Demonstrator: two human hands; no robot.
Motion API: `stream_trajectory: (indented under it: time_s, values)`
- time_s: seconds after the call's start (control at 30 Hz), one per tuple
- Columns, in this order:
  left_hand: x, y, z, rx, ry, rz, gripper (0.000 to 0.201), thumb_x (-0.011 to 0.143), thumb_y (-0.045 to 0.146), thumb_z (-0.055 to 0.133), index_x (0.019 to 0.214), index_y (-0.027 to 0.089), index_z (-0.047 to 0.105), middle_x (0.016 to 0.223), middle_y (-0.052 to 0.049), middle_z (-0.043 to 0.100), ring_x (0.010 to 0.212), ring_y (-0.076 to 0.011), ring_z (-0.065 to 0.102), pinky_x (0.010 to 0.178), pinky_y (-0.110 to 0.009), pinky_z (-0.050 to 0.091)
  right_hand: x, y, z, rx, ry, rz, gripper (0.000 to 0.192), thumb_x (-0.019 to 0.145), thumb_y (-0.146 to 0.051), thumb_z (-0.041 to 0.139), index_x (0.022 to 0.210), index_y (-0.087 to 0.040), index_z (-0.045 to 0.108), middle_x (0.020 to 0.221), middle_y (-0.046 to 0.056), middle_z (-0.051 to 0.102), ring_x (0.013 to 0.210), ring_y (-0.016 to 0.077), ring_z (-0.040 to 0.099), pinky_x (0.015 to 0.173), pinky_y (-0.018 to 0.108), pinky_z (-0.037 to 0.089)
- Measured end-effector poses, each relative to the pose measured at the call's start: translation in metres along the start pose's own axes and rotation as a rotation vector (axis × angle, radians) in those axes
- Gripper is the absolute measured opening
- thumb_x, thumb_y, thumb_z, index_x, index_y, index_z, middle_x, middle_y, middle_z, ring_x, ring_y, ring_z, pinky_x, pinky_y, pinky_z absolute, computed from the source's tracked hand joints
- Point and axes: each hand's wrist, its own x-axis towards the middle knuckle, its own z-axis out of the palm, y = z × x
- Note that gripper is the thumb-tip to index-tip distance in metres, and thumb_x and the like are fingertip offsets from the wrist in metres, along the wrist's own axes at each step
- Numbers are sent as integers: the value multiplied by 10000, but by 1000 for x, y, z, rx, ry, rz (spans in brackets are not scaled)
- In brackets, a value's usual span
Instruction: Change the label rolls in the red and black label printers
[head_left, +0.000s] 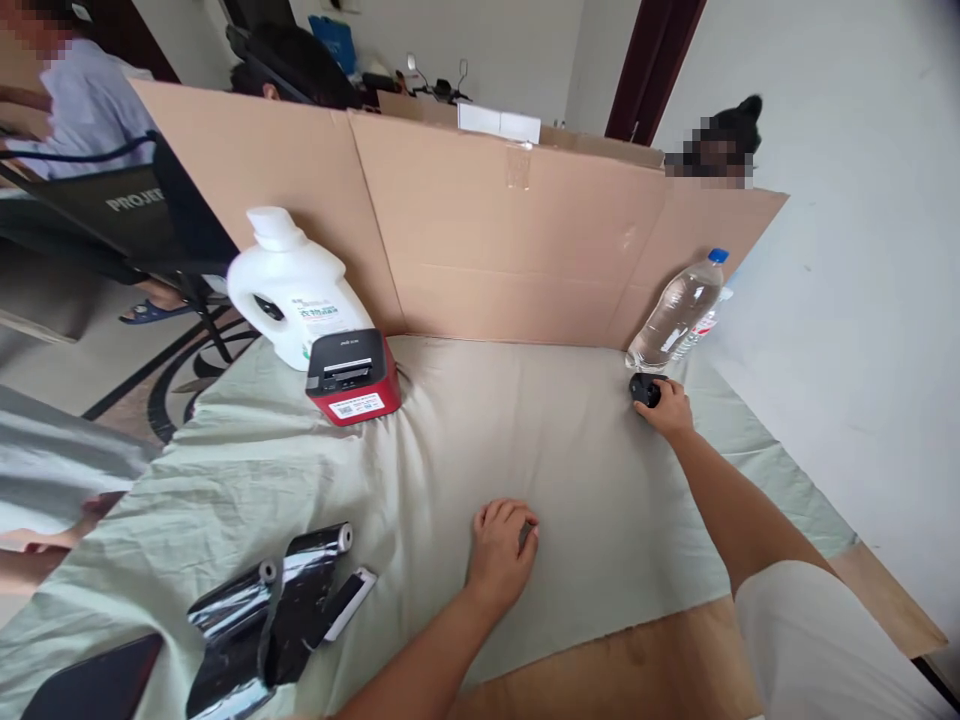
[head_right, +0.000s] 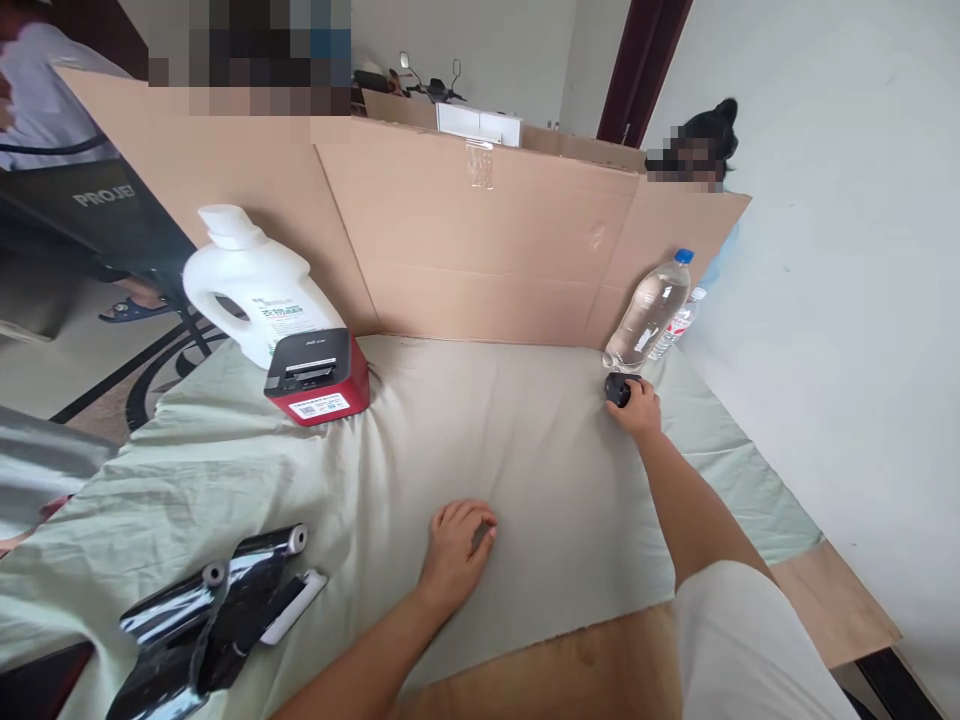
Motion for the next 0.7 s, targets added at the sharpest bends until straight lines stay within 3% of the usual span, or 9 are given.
stream_trajectory:
  time_s: [0.1,0.17,0.23,0.3,0.37,0.47,0.53,0.57,0.7]
  values:
    - [0,3,-1,43,-59,33,168,855,205,502,924,227,654,1034,-77,664,1045,-268,551,967,-520,371,7,9,2,-7,-20,2,700,728,-446,627,1341,-150,462,1470,192,346,1295,367,427,1054,471,369]
    - [-7,7,0,80,-168,45,265,840,245,545,1075,260,668,1206,-104,631,1186,-331,510,1036,-609,302,3,8,3,-28,-39,6,734,742,-450,627,1374,-137,426,1495,217,312,1308,400,407,1044,516,360]
    - [-21,12,2,104,-319,65,454,820,332,608,1274,306,600,1433,-120,490,1369,-412,344,1090,-701,154,-2,3,3,-108,-58,31,747,759,-471,624,1391,-135,413,1498,240,314,1318,448,378,1021,588,339]
    - [-38,15,0,98,-501,127,577,793,419,656,1354,358,537,1547,-89,348,1451,-448,151,1093,-744,52,0,-7,1,-232,-61,48,697,793,-507,591,1357,-117,469,1457,267,377,1350,486,313,1014,638,295]
    - [-49,14,-13,53,-677,237,477,821,419,635,1295,414,583,1533,-20,380,1466,-408,131,1122,-709,94,8,-27,3,-313,-48,-22,625,820,-512,557,1280,-89,553,1410,285,436,1393,490,234,1044,639,242]
    - [-39,2,-59,-107,-789,396,370,869,396,579,1236,407,629,1392,1,562,1366,-298,429,1105,-503,364,17,-82,15,-224,-90,-315,544,817,-446,572,1248,-115,583,1383,241,495,1372,426,332,1081,592,267]
    - [-12,-16,-106,-212,-621,347,422,850,446,598,1259,344,615,1295,-39,632,1195,-252,594,1001,-387,484,9,-136,28,-52,-188,-504,532,806,-417,589,1257,-136,570,1339,205,552,1297,369,461,1071,543,346]
    - [6,-28,-131,-213,-445,259,378,863,439,580,1221,332,634,1244,-41,656,1136,-241,622,990,-385,489,0,-166,35,49,-249,-568,547,793,-420,609,1260,-139,566,1335,198,562,1275,354,493,1066,522,373]
    - [82,-90,-219,-228,475,-301,284,859,364,585,1070,188,653,1172,-110,649,1135,-270,589,1057,-447,414,-56,-284,63,462,-510,-732,663,738,-399,693,1328,-162,508,1407,171,516,1298,340,489,1075,529,382]
